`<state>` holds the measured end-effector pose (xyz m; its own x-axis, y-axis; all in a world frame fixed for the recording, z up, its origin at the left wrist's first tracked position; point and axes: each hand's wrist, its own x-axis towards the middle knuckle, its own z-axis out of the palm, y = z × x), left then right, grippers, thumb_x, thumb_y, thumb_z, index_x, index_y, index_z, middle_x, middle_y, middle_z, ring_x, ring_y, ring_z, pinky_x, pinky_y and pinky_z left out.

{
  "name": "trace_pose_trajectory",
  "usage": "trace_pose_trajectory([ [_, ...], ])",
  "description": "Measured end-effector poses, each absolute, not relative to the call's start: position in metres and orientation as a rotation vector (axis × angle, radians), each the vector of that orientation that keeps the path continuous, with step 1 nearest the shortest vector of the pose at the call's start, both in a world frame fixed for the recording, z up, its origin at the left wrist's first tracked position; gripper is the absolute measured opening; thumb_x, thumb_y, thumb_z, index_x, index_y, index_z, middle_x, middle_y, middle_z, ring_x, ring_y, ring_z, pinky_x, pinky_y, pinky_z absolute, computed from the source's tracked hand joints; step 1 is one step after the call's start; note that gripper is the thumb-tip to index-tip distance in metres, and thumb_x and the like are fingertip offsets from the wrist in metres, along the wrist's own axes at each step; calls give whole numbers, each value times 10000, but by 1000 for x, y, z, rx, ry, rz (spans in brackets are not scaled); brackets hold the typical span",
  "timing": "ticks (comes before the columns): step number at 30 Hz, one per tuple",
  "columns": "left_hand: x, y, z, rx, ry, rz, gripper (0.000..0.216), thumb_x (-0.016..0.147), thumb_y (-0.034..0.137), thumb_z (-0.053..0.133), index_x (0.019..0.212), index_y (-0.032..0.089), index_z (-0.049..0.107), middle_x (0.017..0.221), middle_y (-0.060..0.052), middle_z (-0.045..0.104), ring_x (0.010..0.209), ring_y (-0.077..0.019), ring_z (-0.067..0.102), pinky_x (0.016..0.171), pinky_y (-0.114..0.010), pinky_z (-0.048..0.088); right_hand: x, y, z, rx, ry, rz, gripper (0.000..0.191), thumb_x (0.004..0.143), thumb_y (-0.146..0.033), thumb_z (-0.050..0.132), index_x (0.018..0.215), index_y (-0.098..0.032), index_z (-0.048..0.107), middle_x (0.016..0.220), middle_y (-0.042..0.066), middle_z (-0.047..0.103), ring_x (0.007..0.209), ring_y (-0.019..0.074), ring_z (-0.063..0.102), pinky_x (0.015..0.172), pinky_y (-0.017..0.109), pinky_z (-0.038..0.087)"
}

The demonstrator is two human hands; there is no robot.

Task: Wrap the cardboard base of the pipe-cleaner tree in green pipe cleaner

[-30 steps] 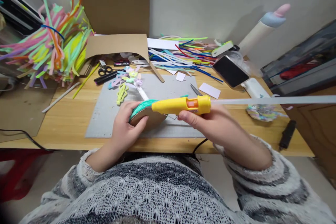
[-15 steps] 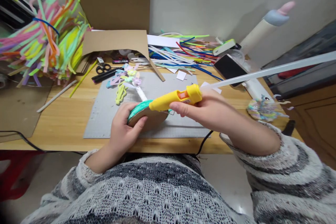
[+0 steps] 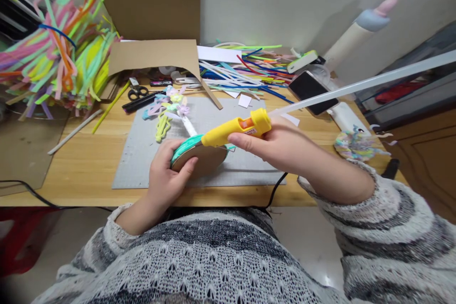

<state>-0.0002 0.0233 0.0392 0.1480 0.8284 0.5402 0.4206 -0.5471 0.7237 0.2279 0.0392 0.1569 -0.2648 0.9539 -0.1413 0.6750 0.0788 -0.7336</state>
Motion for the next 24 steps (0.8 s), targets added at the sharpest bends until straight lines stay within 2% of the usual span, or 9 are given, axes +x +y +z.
trace_pose_trajectory([
  [24,-6,22,35,1975,1227,1388,263,837,262,633,1086,221,559,990,-44,618,926,-181,573,827,-340,490,238,38,147,-1672,-1932,976,523,752,-713,528,636,-203,512,514,-39,427,489,107,390,472,262,292],
])
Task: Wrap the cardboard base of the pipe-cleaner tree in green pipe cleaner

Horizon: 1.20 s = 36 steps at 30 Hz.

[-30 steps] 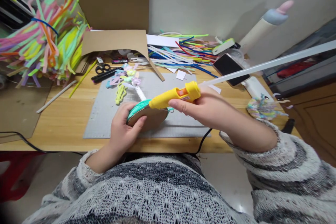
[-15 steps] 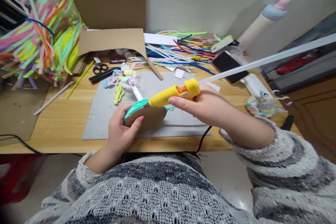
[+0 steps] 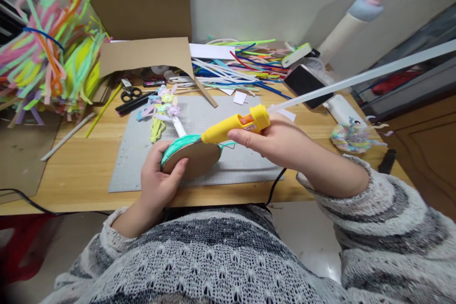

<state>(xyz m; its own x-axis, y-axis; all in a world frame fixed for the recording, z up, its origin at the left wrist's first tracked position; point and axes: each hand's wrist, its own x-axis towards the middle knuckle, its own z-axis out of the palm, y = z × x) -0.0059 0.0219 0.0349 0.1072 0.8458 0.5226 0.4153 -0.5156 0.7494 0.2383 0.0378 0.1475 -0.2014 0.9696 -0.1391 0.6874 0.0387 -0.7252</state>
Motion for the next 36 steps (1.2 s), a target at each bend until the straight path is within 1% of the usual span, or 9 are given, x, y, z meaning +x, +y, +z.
trace_pose_trajectory([
  [6,-7,21,34,1963,1237,1408,280,828,253,639,1092,220,551,996,-40,615,928,-176,576,836,-338,493,243,37,145,-1688,-1890,995,510,739,-700,549,635,-201,533,528,-26,466,491,113,421,466,264,314],
  [8,-7,21,34,1960,1239,1414,273,827,253,639,1083,219,551,997,-38,618,924,-175,578,835,-339,493,246,37,142,-1700,-1876,1057,530,740,-719,534,642,-199,574,524,-22,479,480,115,436,454,262,322],
  [10,-7,21,34,1957,1244,1417,265,826,253,638,1075,219,552,995,-38,618,923,-176,578,835,-339,493,247,37,141,-1680,-1858,1126,542,754,-725,517,693,-200,639,514,-21,481,476,119,439,443,261,324],
  [13,-8,21,33,1954,1250,1416,269,824,245,640,1078,220,554,984,-34,611,923,-173,574,838,-333,488,245,35,141,-1628,-1850,1141,518,771,-695,527,736,-202,681,502,-15,476,476,123,431,436,264,318],
  [16,-8,21,31,1942,1252,1416,284,820,238,644,1088,218,554,988,-33,603,926,-170,568,843,-327,481,241,34,143,-1559,-1897,1097,460,797,-634,541,662,-208,653,512,-1,494,506,132,455,460,273,343],
  [20,-9,21,31,1935,1258,1419,277,816,233,645,1078,210,558,982,-31,601,923,-165,567,844,-318,475,237,35,144,-1529,-1904,1095,417,805,-584,563,625,-212,618,483,-5,468,553,152,489,505,283,378],
  [25,-8,21,31,1937,1261,1417,267,817,244,643,1068,210,559,974,-31,608,913,-170,571,836,-322,479,236,36,144,-1562,-1887,1117,435,766,-612,591,610,-206,601,498,7,494,563,162,506,521,297,391],
  [32,-8,21,32,1935,1281,1410,259,826,275,633,1066,211,559,972,-41,611,911,-180,573,831,-340,487,234,36,142,-1599,-1857,1097,436,767,-613,576,608,-207,578,505,0,498,493,130,461,480,290,363],
  [36,-9,21,32,1931,1266,1416,263,820,252,640,1067,210,560,973,-35,608,913,-171,571,836,-325,480,235,36,140,-1585,-1853,1083,451,755,-629,580,622,-198,572,509,-4,504,500,127,478,491,284,378],
])
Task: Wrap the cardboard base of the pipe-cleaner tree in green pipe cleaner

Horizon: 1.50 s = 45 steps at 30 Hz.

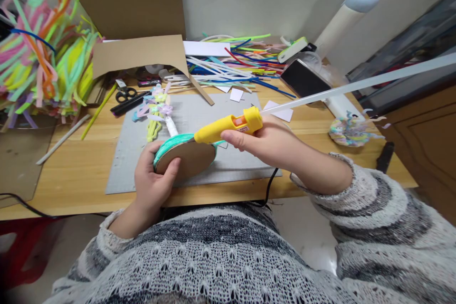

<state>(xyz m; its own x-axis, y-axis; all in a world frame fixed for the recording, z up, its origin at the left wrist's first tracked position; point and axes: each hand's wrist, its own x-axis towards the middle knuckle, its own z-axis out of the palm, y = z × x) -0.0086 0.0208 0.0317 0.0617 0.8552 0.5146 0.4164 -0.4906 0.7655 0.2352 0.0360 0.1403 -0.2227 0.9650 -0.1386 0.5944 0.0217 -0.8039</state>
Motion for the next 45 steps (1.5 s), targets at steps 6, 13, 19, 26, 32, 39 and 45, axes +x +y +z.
trace_pose_trajectory([
  [6,-9,21,31,1925,1270,1413,273,810,234,646,1068,198,564,973,-34,606,915,-167,568,839,-316,475,238,35,138,-1588,-1865,1020,450,769,-619,575,639,-188,580,541,3,534,529,130,508,515,282,387],
  [13,-10,20,31,1924,1311,1414,267,814,251,643,1064,209,561,979,-27,612,911,-165,577,841,-315,479,241,34,135,-1601,-1890,956,436,778,-602,565,629,-192,570,542,0,535,533,128,490,513,282,356],
  [19,-10,20,30,1930,1319,1429,264,814,268,643,1061,215,564,967,-26,614,911,-175,584,830,-323,486,243,34,134,-1625,-1891,956,447,774,-616,561,625,-195,573,539,0,528,527,126,474,507,286,344],
  [26,-11,20,30,1930,1326,1429,266,811,263,643,1060,217,559,974,-23,608,915,-166,579,834,-319,482,248,33,130,-1673,-1845,987,451,771,-625,561,676,-189,624,537,1,532,536,132,488,519,292,365],
  [32,-11,21,30,1933,1342,1423,270,811,279,644,1060,215,561,964,-28,611,901,-177,581,812,-331,495,250,31,127,-1680,-1818,981,428,759,-616,587,657,-202,621,547,1,551,533,138,496,506,288,367],
  [39,-11,21,30,1924,1368,1408,263,819,313,632,1052,213,565,960,-36,615,899,-186,583,811,-345,500,249,29,130,-1611,-1770,1038,436,785,-596,568,612,-198,613,550,13,555,553,144,514,502,283,368],
  [45,-11,21,30,1931,1336,1427,267,815,290,641,1061,218,564,960,-26,610,898,-178,582,807,-327,492,248,30,130,-1582,-1841,999,436,801,-581,551,630,-193,650,571,23,574,627,162,546,535,280,381],
])
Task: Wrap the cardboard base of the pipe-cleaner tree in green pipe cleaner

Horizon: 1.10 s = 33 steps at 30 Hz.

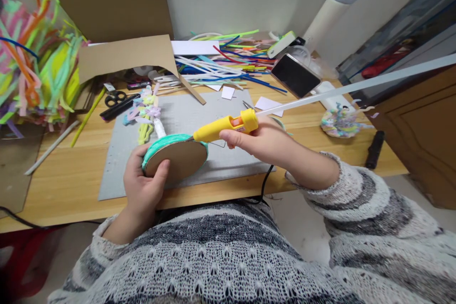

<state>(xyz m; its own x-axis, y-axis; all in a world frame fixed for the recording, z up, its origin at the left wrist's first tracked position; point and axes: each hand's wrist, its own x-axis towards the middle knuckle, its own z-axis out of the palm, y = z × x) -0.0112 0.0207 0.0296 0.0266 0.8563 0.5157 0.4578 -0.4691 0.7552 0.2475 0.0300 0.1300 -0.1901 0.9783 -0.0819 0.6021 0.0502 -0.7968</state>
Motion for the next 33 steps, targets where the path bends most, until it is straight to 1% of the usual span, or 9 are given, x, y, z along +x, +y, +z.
trace_pose_trajectory([
  [7,-11,20,29,1919,1370,1410,266,819,312,637,1056,212,567,974,-33,616,910,-183,586,823,-335,492,249,31,126,-1613,-1809,983,415,784,-579,576,609,-203,610,544,7,555,589,158,546,520,285,388],
  [18,-11,21,28,1933,1379,1414,269,822,319,631,1062,215,565,972,-40,617,913,-189,586,816,-349,505,251,29,121,-1623,-1764,976,412,769,-607,590,652,-213,623,551,0,561,540,146,535,487,281,391],
  [27,-11,20,29,1935,1360,1433,278,815,294,643,1071,217,566,972,-30,618,913,-182,589,823,-336,500,252,29,119,-1645,-1749,991,420,771,-618,582,654,-215,616,564,6,566,559,157,541,502,287,393],
  [33,-11,21,27,1939,1377,1419,281,822,321,632,1073,215,563,976,-34,617,915,-187,590,819,-339,503,253,29,118,-1660,-1748,970,420,776,-600,581,634,-205,598,554,8,553,560,155,530,510,288,380],
])
